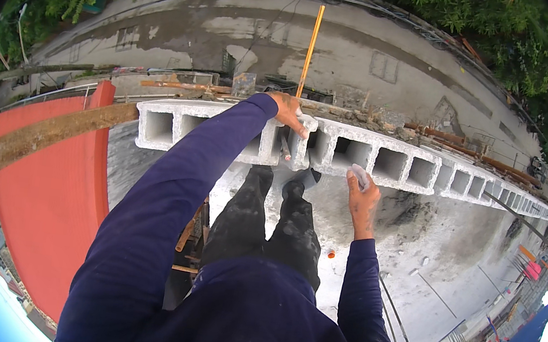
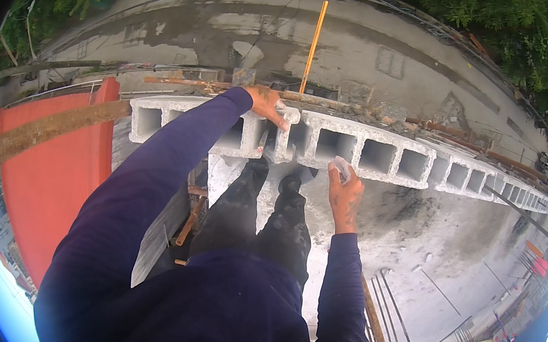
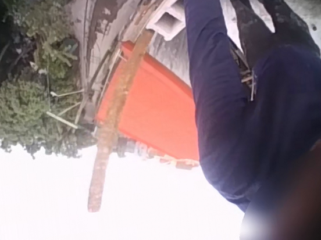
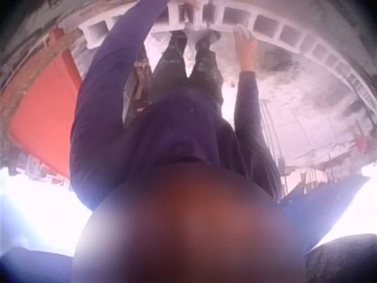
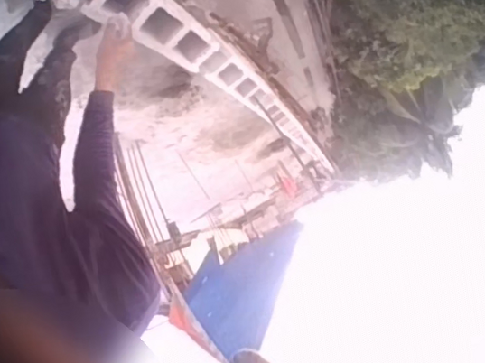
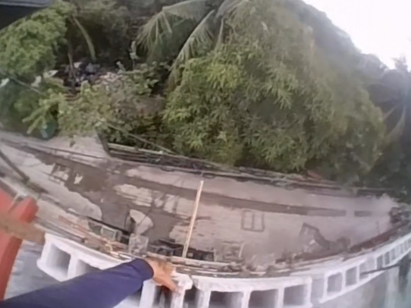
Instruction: The person places hollow concrete blocks onto a partially built wall, applies mortar with a trowel, and taps the blocks to align them. The person walks along the wall to reach different sections and continues laying blocks in sequence.
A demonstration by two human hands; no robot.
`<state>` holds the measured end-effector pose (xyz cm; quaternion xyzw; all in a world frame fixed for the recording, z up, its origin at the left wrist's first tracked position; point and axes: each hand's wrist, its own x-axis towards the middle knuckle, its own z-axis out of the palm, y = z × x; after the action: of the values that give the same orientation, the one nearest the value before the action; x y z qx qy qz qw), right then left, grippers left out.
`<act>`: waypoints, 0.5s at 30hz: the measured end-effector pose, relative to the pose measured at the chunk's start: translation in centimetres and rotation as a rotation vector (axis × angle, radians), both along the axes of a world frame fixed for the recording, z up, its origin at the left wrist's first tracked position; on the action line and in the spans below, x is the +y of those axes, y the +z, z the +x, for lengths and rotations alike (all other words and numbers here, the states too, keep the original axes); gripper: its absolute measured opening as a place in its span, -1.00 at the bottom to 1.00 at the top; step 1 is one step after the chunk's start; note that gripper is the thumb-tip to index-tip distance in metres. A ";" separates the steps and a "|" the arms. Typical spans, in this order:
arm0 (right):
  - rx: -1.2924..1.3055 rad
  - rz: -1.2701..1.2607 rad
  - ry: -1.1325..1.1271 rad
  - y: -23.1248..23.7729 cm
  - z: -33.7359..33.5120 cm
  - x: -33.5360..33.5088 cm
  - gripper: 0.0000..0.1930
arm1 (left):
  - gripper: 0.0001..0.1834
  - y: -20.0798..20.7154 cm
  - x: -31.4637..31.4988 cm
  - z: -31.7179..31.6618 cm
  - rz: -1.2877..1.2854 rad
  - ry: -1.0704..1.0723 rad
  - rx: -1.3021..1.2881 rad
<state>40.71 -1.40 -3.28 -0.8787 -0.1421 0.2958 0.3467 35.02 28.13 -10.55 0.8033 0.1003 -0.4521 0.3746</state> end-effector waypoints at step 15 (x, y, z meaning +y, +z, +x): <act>0.340 -0.396 -0.371 -4.9 -6.4 -20.1 -0.68 | -0.42 9.9 5.8 -17.0 0.113 1.051 -0.506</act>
<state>34.35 -21.53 -8.18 -0.8780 0.1407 0.3920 0.2358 17.97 33.95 -0.68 0.7475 0.4167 0.0063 0.5173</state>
